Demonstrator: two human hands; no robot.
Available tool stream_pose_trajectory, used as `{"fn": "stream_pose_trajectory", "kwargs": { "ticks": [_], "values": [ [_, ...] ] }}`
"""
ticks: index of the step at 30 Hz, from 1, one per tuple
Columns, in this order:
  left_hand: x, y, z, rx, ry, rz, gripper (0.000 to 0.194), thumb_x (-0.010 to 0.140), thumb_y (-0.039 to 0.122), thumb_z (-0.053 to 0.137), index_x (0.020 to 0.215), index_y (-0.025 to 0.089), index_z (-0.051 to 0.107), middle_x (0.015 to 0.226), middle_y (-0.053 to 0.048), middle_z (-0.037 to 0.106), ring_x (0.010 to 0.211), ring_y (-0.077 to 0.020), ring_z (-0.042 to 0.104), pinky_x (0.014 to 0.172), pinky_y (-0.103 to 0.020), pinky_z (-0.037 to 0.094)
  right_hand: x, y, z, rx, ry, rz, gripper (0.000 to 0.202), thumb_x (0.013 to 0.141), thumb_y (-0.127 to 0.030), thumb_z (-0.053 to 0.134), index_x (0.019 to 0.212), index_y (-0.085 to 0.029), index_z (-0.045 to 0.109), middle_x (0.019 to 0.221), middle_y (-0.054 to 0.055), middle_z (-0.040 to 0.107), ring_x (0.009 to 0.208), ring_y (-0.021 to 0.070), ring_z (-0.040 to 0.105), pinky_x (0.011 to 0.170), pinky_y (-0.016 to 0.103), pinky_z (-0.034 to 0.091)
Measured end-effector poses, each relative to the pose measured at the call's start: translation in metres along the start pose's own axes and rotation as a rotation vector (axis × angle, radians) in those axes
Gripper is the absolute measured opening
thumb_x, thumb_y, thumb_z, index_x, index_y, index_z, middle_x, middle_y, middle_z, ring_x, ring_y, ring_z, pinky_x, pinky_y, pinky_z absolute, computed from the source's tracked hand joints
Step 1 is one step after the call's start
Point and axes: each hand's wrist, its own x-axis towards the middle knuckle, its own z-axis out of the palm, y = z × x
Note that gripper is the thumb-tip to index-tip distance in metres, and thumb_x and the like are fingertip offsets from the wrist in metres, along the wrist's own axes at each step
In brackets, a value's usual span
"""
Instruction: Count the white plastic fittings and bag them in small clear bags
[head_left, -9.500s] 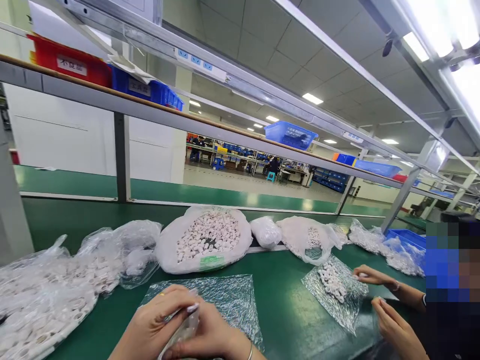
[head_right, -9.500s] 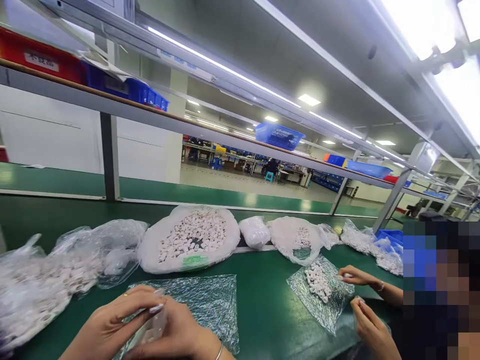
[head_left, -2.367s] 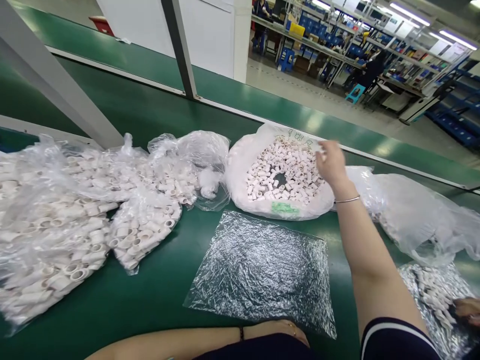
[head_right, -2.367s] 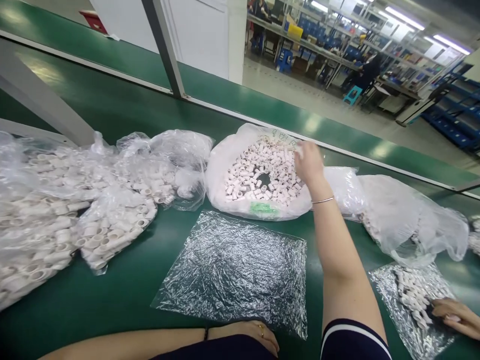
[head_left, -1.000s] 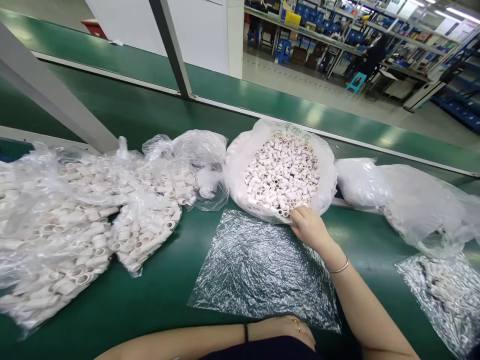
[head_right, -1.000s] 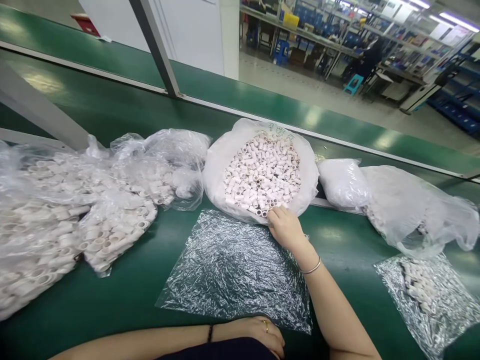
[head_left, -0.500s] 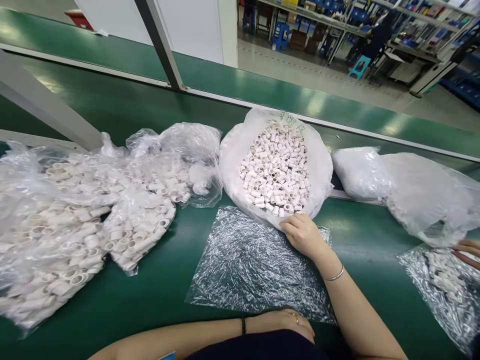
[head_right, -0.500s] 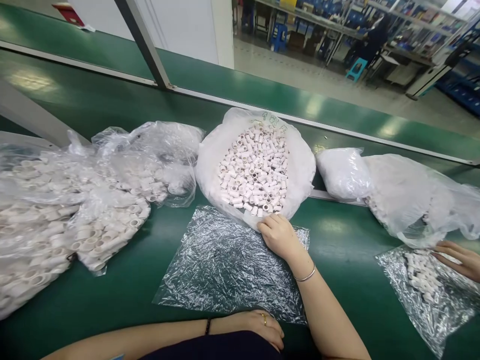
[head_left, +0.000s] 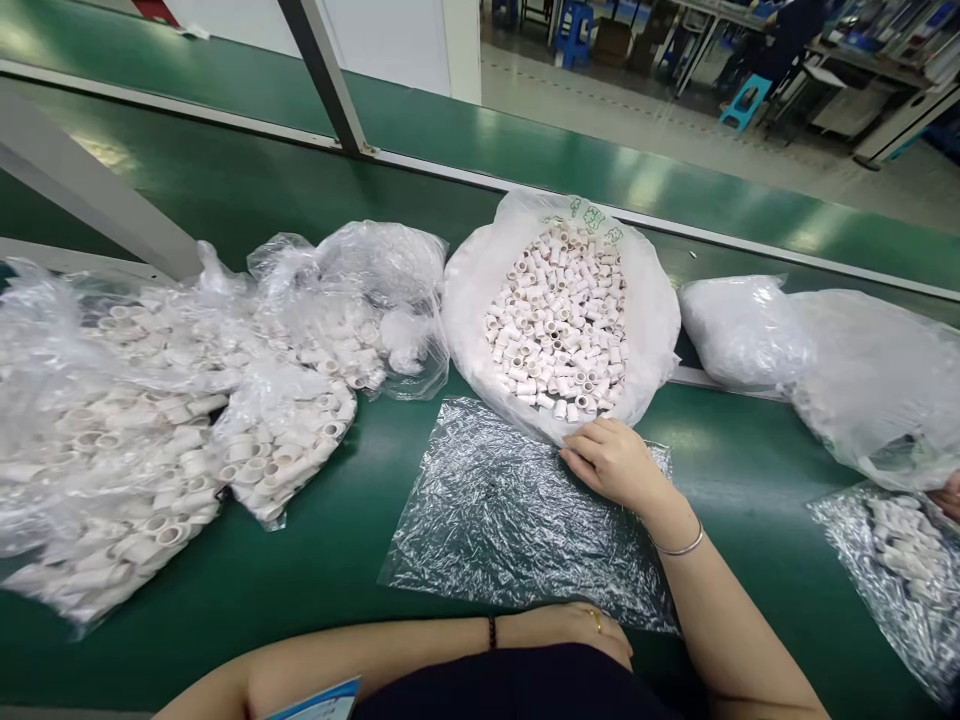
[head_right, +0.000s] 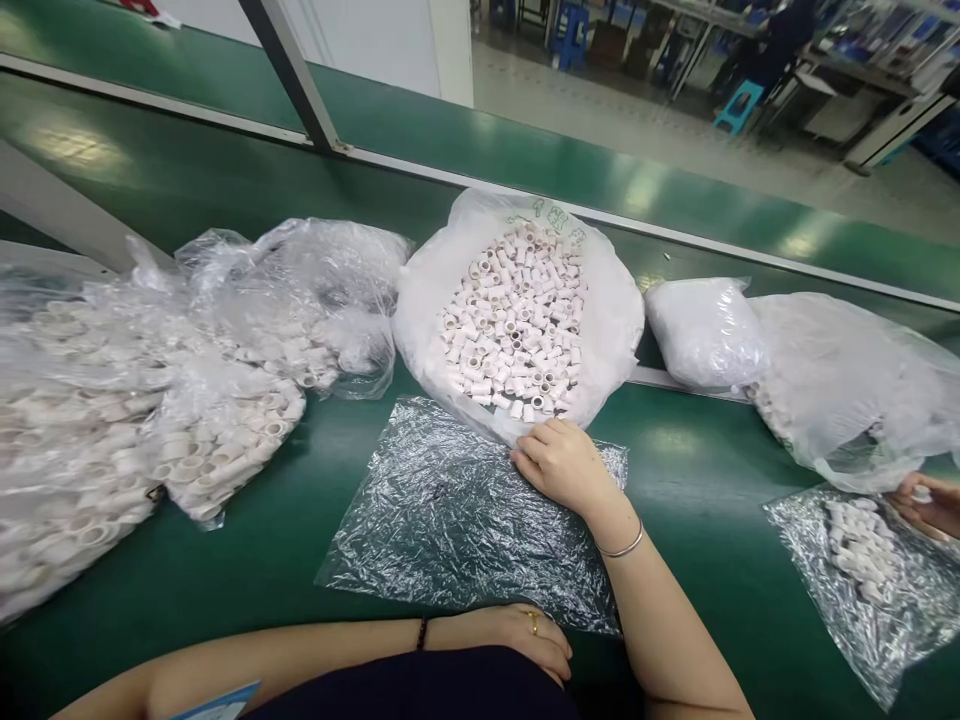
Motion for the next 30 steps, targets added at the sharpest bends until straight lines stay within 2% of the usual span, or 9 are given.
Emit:
{"fn": "stream_pose_trajectory", "kwargs": {
  "ticks": [3, 7, 12, 14, 16, 22, 25, 28, 30],
  "values": [
    [0.001, -0.004, 0.001, 0.019, 0.015, 0.032, 0.055, 0.095, 0.051, 0.031, 0.125, 0.012, 0.057, 0.140, -0.015, 0.055, 0.134, -0.0204, 0.049, 0.115, -0.021, 0.024, 0.002, 0.002, -0.002, 0.035, -0.039, 0.155, 0.045, 0.102, -0.032, 0.034, 0.081, -0.017, 0.071, 0.077, 0.007, 0.069, 0.072, 0.0176, 0.061, 0.065, 0.030, 0.041],
    [0.006, -0.009, 0.002, 0.032, 0.010, 0.087, 0.065, 0.092, 0.059, 0.029, 0.119, 0.009, 0.060, 0.133, -0.018, 0.059, 0.131, -0.0219, 0.053, 0.111, -0.019, 0.030, 0.016, 0.008, -0.012, 0.126, -0.201, 0.421, 0.039, 0.102, -0.033, 0.033, 0.105, -0.021, 0.070, 0.081, 0.004, 0.074, 0.071, 0.0176, 0.066, 0.061, 0.028, 0.042],
    [0.009, -0.011, 0.002, 0.054, 0.019, 0.125, 0.063, 0.094, 0.057, 0.028, 0.114, 0.007, 0.060, 0.129, -0.021, 0.061, 0.128, -0.0237, 0.055, 0.110, -0.019, 0.034, 0.055, 0.009, -0.021, 0.068, -0.389, 0.320, 0.044, 0.098, -0.033, 0.038, 0.140, -0.026, 0.051, 0.099, 0.007, 0.075, 0.079, 0.0223, 0.068, 0.063, 0.032, 0.044],
    [0.008, -0.011, 0.001, 0.063, 0.025, 0.132, 0.061, 0.095, 0.057, 0.028, 0.114, 0.009, 0.060, 0.128, -0.020, 0.062, 0.127, -0.0230, 0.057, 0.109, -0.019, 0.035, 0.069, 0.012, -0.022, 0.060, -0.404, 0.350, 0.048, 0.097, -0.032, 0.038, 0.143, -0.025, 0.047, 0.098, 0.009, 0.074, 0.080, 0.0235, 0.068, 0.063, 0.032, 0.044],
    [0.007, -0.011, 0.001, 0.073, 0.033, 0.138, 0.059, 0.096, 0.057, 0.028, 0.115, 0.011, 0.059, 0.129, -0.018, 0.062, 0.126, -0.0221, 0.057, 0.109, -0.019, 0.035, 0.077, 0.019, -0.022, 0.024, -0.373, 0.456, 0.048, 0.096, -0.031, 0.039, 0.143, -0.024, 0.046, 0.096, 0.010, 0.074, 0.083, 0.0252, 0.068, 0.064, 0.032, 0.044],
    [0.007, -0.016, 0.006, 0.098, 0.078, 0.131, 0.054, 0.097, 0.054, 0.027, 0.113, 0.013, 0.059, 0.129, -0.016, 0.062, 0.126, -0.0215, 0.057, 0.110, -0.020, 0.033, 0.078, 0.032, -0.033, -0.163, -0.333, 0.684, 0.045, 0.097, -0.033, 0.041, 0.139, -0.020, 0.046, 0.100, 0.014, 0.072, 0.087, 0.0305, 0.067, 0.066, 0.035, 0.045],
    [0.007, -0.016, 0.007, 0.082, 0.088, 0.136, 0.054, 0.097, 0.052, 0.028, 0.115, 0.012, 0.060, 0.130, -0.018, 0.061, 0.128, -0.0212, 0.056, 0.111, -0.020, 0.032, 0.088, 0.015, -0.034, -0.212, -0.192, 0.591, 0.040, 0.098, -0.032, 0.038, 0.132, -0.016, 0.052, 0.106, 0.016, 0.069, 0.091, 0.0296, 0.065, 0.067, 0.035, 0.048],
    [0.007, -0.016, 0.005, 0.042, 0.073, 0.159, 0.057, 0.095, 0.054, 0.033, 0.115, 0.008, 0.061, 0.130, -0.020, 0.061, 0.130, -0.0224, 0.054, 0.111, -0.019, 0.033, 0.114, -0.007, -0.022, -0.198, -0.119, 0.239, 0.036, 0.098, -0.025, 0.037, 0.126, -0.016, 0.059, 0.126, 0.017, 0.060, 0.115, 0.0302, 0.056, 0.086, 0.040, 0.050],
    [0.007, -0.015, 0.003, 0.006, 0.071, 0.174, 0.061, 0.095, 0.054, 0.032, 0.116, 0.005, 0.061, 0.127, -0.021, 0.062, 0.130, -0.0233, 0.054, 0.110, -0.019, 0.035, 0.135, -0.012, -0.010, -0.206, -0.116, 0.035, 0.035, 0.098, -0.023, 0.038, 0.124, -0.017, 0.060, 0.143, 0.015, 0.049, 0.134, 0.0315, 0.041, 0.106, 0.048, 0.040]
  ]
}}
